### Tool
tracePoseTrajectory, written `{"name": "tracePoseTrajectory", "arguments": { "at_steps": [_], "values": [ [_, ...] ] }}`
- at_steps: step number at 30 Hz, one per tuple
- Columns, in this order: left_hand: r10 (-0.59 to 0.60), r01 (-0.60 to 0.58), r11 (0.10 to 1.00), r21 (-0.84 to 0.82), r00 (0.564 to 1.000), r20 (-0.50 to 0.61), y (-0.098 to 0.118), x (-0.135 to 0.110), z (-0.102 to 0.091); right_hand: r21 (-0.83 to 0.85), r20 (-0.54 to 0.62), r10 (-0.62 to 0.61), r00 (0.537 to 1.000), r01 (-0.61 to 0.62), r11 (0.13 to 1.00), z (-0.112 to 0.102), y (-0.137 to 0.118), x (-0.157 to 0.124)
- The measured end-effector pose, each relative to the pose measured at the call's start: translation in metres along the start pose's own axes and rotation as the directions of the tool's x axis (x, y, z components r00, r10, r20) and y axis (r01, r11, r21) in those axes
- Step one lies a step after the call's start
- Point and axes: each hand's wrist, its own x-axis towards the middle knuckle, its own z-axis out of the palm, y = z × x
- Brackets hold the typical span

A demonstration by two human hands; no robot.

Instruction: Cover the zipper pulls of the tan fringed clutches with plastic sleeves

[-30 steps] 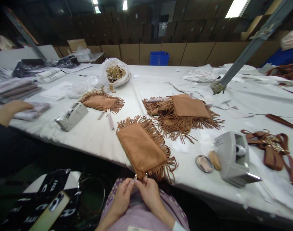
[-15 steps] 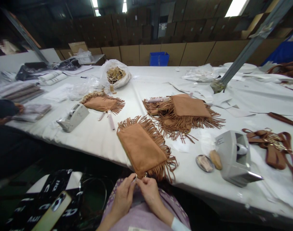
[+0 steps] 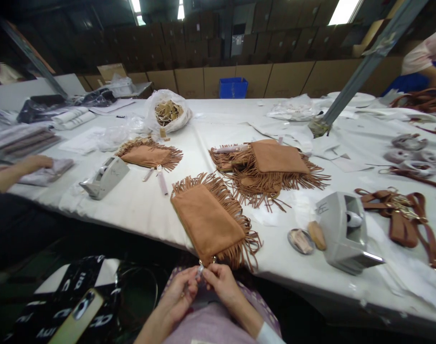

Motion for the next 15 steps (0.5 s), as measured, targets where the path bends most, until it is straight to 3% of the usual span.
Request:
{"name": "tracePoseTrajectory", "arguments": {
  "at_steps": [2,4,7,11,13,15],
  "values": [
    [-0.081,0.083,0.991,-0.103,0.996,0.02,0.001,-0.001,0.001,-0.023,0.018,-0.026,1.0,0.026,0.999,-0.001,-0.003,0.0],
    [-0.08,0.08,0.99,-0.115,0.997,0.006,0.0,-0.001,0.0,-0.093,0.009,-0.05,0.999,0.05,0.994,0.0,-0.003,0.0],
    [0.058,-0.057,0.998,0.011,0.996,-0.065,-0.002,0.0,-0.002,-0.287,-0.078,-0.08,0.994,0.055,0.956,0.0,-0.002,0.0],
    [0.241,-0.221,0.959,0.175,0.965,-0.102,-0.003,0.001,-0.006,-0.474,-0.23,-0.093,0.969,-0.028,0.88,-0.004,-0.009,-0.011],
    [0.355,-0.306,0.881,0.36,0.932,-0.076,-0.002,-0.001,-0.007,-0.448,-0.268,-0.073,0.961,-0.057,0.892,-0.003,-0.017,-0.02],
    [0.455,-0.366,0.746,0.556,0.89,-0.025,-0.002,-0.004,-0.007,-0.311,-0.25,-0.005,0.968,-0.076,0.947,0.0,-0.026,-0.026]
  ]
}}
